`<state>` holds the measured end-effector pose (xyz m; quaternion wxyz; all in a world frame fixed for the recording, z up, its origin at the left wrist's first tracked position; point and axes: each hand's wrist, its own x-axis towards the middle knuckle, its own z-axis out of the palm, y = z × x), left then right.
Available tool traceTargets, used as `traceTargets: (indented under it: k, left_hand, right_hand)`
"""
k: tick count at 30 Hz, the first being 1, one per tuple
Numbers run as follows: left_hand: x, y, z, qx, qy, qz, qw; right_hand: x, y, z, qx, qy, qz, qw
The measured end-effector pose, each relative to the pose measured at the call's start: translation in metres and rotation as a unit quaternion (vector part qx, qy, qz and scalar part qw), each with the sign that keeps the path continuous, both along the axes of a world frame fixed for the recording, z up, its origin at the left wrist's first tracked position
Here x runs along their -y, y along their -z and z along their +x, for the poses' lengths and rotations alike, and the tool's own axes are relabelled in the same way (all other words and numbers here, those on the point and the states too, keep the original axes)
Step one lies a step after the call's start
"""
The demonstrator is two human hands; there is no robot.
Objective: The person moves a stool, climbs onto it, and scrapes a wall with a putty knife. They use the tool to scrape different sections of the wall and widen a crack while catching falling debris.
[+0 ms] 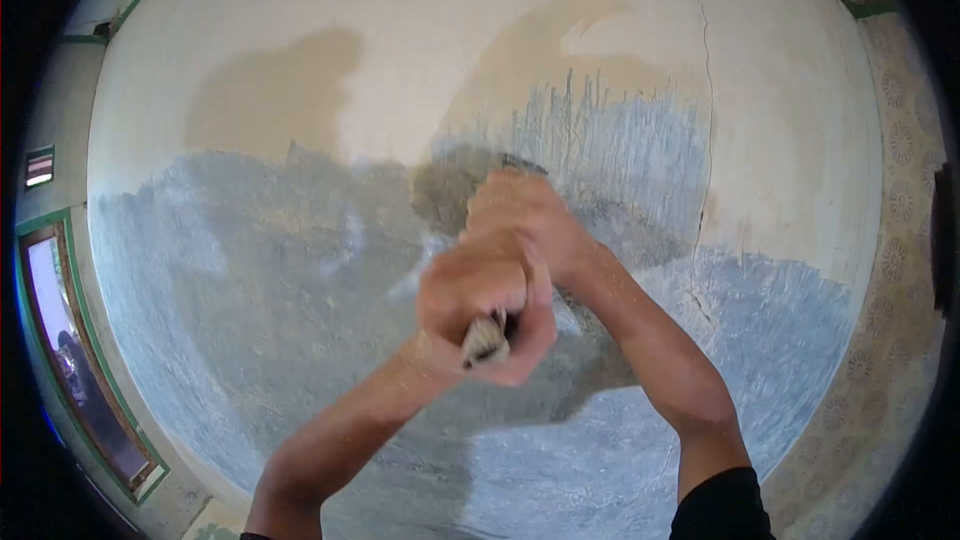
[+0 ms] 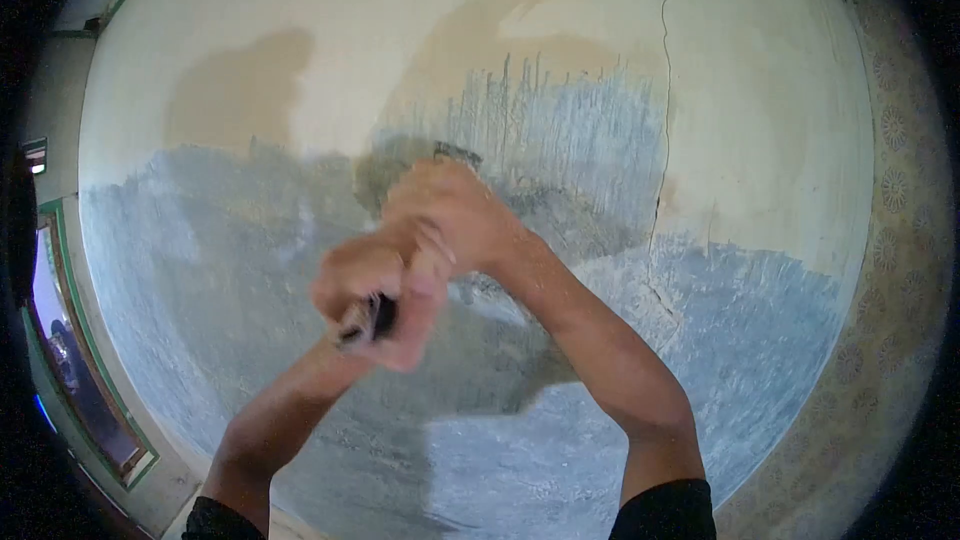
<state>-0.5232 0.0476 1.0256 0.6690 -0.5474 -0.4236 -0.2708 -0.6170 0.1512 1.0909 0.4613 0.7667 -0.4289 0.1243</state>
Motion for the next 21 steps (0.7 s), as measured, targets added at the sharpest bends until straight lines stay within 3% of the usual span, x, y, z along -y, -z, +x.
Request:
traceTargets:
  k: [2, 4, 6, 7, 10, 12, 16, 18, 20, 21]
  left_hand:
    - [0.006, 0.000, -0.024, -0.001, 0.013, -0.044, 0.999]
    - [-0.001, -0.026, -0.008, 0.053, 0.021, -0.022, 0.998]
    - [-0.008, -0.035, -0.002, 0.084, 0.121, 0.018, 0.989]
    - [-0.001, -0.034, -0.004, 0.038, 0.057, -0.081, 0.994]
    - [-0.015, -0.010, 0.003, 0.000, 0.022, -0.063, 0.998]
    - [-0.013, -0.018, -0.014, -0.027, 0.035, -0.043, 0.998]
    - [-0.010, -0.033, -0.006, 0.074, 0.047, 0.004, 0.996]
    - [-0.017, -0.020, -0.003, -0.018, 0.052, -0.042, 0.998]
    - [-0.013, -0.022, -0.013, -0.032, 0.057, -0.024, 0.998]
    - [-0.002, -0.030, -0.033, -0.018, 0.091, -0.055, 0.994]
  right_hand:
    - [0.002, -0.009, -0.005, -0.001, 0.014, 0.027, 1.000]
    - [0.012, -0.039, -0.017, -0.080, -0.049, -0.109, 0.990]
    - [0.004, -0.035, -0.018, -0.040, -0.007, -0.088, 0.995]
    - [-0.002, -0.029, -0.017, -0.002, 0.034, -0.067, 0.997]
    - [-0.011, -0.006, -0.012, -0.017, 0.037, -0.018, 0.999]
    - [-0.012, -0.027, -0.009, -0.005, -0.011, -0.001, 1.000]
    - [-0.010, -0.037, -0.014, -0.040, 0.019, -0.048, 0.998]
    - [-0.009, -0.024, -0.015, -0.029, 0.006, -0.051, 0.998]
    - [-0.006, -0.018, -0.010, -0.017, -0.048, -0.017, 0.999]
    - [-0.004, -0.033, -0.022, -0.081, 0.003, -0.044, 0.996]
